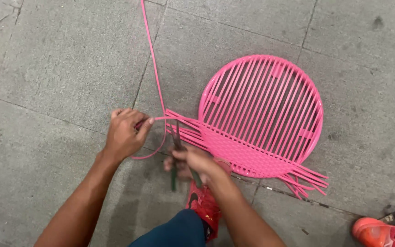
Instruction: The recorder is weaving pink plastic strips into a circular furniture frame in a workshop.
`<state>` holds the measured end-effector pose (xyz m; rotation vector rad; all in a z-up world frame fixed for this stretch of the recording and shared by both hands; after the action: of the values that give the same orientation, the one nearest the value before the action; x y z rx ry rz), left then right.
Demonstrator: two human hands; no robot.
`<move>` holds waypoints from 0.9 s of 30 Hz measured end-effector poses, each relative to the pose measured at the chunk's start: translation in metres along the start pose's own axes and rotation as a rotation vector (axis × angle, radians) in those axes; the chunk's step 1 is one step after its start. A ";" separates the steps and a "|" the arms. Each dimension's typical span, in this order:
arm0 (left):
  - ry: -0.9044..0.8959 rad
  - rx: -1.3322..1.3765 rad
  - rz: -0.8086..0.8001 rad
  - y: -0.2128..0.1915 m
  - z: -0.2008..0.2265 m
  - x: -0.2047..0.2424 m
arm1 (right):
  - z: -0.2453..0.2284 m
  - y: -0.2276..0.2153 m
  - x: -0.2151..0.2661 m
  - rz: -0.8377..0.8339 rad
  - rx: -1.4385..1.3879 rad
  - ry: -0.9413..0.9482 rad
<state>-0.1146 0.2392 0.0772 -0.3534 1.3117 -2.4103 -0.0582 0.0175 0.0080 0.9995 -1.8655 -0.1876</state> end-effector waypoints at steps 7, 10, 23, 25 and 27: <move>-0.129 0.300 -0.058 0.006 -0.005 0.010 | -0.001 0.016 -0.029 -0.188 -0.529 -0.016; -0.454 0.563 -0.247 0.015 -0.037 0.014 | -0.008 0.016 0.025 0.086 -0.078 -0.120; 0.010 0.068 0.465 -0.134 0.047 -0.007 | 0.116 -0.151 0.231 0.272 1.536 0.258; 0.328 -0.073 0.401 -0.115 0.095 -0.011 | 0.090 -0.146 0.231 0.186 1.525 0.429; 0.327 0.043 0.228 -0.068 0.105 -0.040 | 0.067 -0.141 0.209 0.254 1.514 0.228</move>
<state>-0.0513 0.2119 0.1894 0.2024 1.3441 -2.3626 -0.0736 -0.2406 0.0434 1.5644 -1.7117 1.6247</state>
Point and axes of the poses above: each hand's wrist, its own x-axis away from the middle knuckle, its own y-axis out of the palm, z = x × y, the point moved 1 cm from there along -x, towards the middle knuckle, and after that the axes turned 11 degrees about -y, right-handed, at the moved point
